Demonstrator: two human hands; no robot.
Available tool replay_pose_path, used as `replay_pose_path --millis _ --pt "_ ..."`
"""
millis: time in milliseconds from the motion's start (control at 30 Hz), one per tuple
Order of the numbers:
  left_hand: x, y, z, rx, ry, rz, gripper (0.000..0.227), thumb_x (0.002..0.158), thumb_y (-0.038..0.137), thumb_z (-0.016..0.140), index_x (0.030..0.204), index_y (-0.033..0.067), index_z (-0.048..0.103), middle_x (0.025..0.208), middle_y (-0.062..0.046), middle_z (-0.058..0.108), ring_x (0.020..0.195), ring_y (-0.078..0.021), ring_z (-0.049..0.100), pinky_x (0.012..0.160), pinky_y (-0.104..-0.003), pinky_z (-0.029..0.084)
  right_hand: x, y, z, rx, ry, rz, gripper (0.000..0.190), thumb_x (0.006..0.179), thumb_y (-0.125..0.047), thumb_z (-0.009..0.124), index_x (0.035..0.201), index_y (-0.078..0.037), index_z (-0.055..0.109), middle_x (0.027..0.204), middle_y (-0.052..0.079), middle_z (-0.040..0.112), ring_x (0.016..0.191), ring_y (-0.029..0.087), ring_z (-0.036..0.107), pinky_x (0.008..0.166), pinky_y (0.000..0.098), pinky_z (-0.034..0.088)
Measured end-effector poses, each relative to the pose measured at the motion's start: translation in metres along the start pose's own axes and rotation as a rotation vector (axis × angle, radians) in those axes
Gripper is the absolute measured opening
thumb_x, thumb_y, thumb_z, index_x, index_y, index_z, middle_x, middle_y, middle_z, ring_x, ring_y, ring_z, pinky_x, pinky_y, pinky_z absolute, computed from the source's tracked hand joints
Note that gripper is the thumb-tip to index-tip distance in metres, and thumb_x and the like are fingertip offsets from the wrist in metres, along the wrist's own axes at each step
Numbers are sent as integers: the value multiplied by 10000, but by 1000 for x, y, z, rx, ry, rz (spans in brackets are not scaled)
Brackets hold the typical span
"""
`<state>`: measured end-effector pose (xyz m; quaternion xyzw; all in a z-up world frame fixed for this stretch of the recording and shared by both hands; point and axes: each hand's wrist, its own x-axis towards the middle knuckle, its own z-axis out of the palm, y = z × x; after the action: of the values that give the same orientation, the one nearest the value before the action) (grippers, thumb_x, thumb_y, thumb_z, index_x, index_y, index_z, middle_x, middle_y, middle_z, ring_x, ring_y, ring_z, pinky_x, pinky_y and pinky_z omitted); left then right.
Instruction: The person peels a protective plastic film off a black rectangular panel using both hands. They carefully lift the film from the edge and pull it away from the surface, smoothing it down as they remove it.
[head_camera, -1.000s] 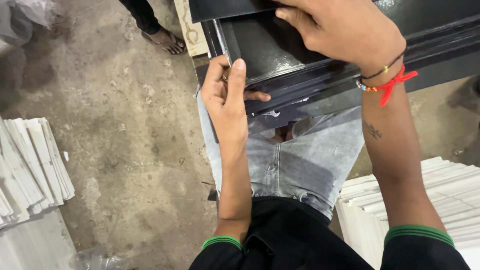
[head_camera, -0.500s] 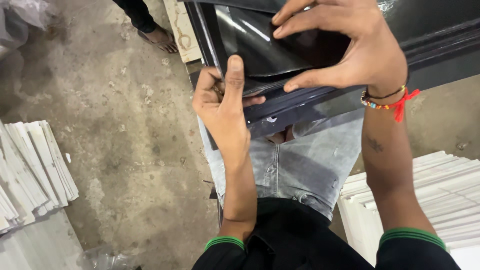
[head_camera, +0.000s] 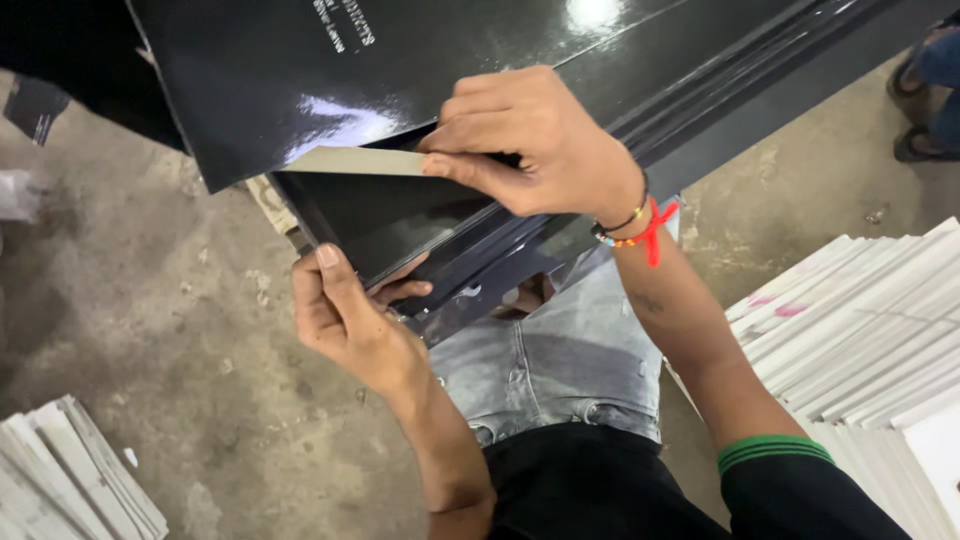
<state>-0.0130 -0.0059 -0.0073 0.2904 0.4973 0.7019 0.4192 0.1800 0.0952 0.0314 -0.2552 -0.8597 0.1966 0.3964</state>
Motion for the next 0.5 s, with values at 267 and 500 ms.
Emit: replay_pose_path --millis 267,500 --pt "4 31 1 -2 -170 -112 265 1127 125 514 1242 -100 593 1093 -155 689 870 -193 709 727 -354 675 0 -8 -3 14 67 -52 189 961 -140 848 1052 -32 723 919 62 689 810 260 641 656 357 480" --pt "4 62 13 283 -280 -48 319 1092 150 491 1294 -87 557 1100 -124 681 846 -160 719 621 -316 651 0 -10 -5 34 87 -23 156 988 -134 808 1081 -40 726 966 76 692 817 242 680 695 330 524"
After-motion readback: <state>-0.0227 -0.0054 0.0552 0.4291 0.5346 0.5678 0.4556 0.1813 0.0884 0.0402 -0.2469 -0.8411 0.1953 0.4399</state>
